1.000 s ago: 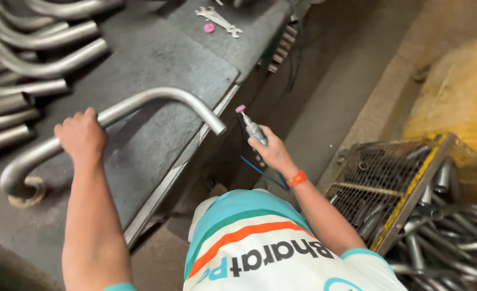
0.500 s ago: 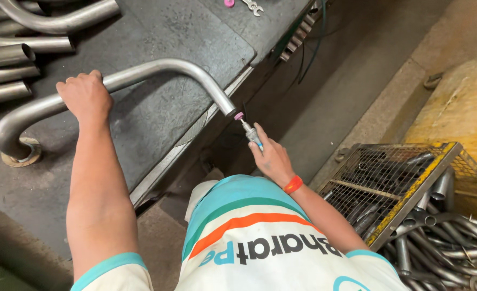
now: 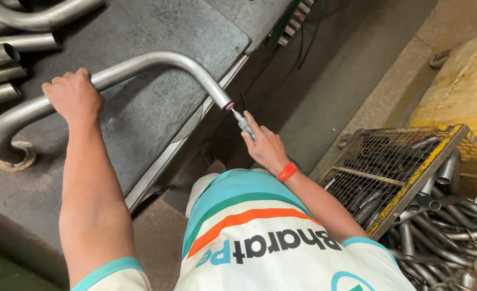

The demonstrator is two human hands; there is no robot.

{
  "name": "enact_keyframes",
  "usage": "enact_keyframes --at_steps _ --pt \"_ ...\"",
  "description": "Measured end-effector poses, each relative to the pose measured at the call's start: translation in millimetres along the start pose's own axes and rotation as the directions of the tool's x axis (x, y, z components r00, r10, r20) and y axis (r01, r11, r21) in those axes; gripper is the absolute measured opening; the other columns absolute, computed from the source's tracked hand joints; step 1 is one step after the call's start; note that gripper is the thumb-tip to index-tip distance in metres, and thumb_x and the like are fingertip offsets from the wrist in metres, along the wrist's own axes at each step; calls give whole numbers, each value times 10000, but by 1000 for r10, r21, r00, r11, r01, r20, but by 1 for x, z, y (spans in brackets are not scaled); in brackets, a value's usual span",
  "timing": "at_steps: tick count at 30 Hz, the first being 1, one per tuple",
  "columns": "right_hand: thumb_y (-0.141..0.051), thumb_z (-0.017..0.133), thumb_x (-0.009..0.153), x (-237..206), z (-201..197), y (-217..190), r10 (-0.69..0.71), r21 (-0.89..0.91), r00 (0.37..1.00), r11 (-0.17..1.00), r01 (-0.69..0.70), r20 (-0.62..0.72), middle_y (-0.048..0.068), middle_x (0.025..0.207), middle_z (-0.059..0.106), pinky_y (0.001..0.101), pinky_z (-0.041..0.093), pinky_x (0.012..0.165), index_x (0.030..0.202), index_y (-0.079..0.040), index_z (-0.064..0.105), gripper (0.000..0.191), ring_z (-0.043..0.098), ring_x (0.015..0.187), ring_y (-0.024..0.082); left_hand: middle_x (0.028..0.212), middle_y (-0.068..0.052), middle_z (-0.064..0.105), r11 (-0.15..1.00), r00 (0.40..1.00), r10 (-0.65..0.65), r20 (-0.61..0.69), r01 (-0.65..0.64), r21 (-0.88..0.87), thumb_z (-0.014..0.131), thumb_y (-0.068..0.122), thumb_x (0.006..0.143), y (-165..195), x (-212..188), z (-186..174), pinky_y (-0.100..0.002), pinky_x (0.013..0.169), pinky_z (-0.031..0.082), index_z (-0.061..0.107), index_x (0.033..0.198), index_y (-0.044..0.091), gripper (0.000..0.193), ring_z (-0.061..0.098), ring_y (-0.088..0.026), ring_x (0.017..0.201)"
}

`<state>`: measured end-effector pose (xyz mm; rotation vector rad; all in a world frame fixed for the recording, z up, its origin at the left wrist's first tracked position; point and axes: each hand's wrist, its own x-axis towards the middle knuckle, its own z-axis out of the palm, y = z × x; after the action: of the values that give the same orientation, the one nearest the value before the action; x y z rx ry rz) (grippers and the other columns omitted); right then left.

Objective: The person holds a bent metal pipe against the workbench and uses a pneumatic die grinder to grind the pipe's end and flange, repositioning the pipe to grind different spots. They then carry the pipe to a wire basket, place it with other finished pipes, and return to the bench.

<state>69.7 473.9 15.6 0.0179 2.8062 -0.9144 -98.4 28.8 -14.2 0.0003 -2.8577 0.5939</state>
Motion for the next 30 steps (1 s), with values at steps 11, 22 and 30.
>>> enact_keyframes --at_steps 11,22,30 --pt "-354 572 992 -7 5 13 -26 124 999 992 30 -28 198 934 703 512 536 752 1541 -252 441 573 684 858 427 812 -69 705 1000 1000 7 20 -7 6 692 95 775 -2 4 10 -413 759 416 717 855 181 120 672 -289 817" --pt "-364 567 998 10 -4 -4 20 44 999 999 -21 26 197 872 676 530 519 734 1551 -275 438 574 666 803 438 791 -63 699 1000 1000 -4 12 4 -6 708 85 776 -2 0 12 -412 760 422 712 837 182 115 669 -284 816" --pt "-333 569 994 8 -4 -3 -7 189 999 982 0 35 219 1001 726 496 530 791 1520 -198 461 554 691 928 437 803 -62 698 1000 1000 -6 -21 7 1 711 110 795 -2 -1 13 -409 766 423 709 851 181 91 673 -277 824"
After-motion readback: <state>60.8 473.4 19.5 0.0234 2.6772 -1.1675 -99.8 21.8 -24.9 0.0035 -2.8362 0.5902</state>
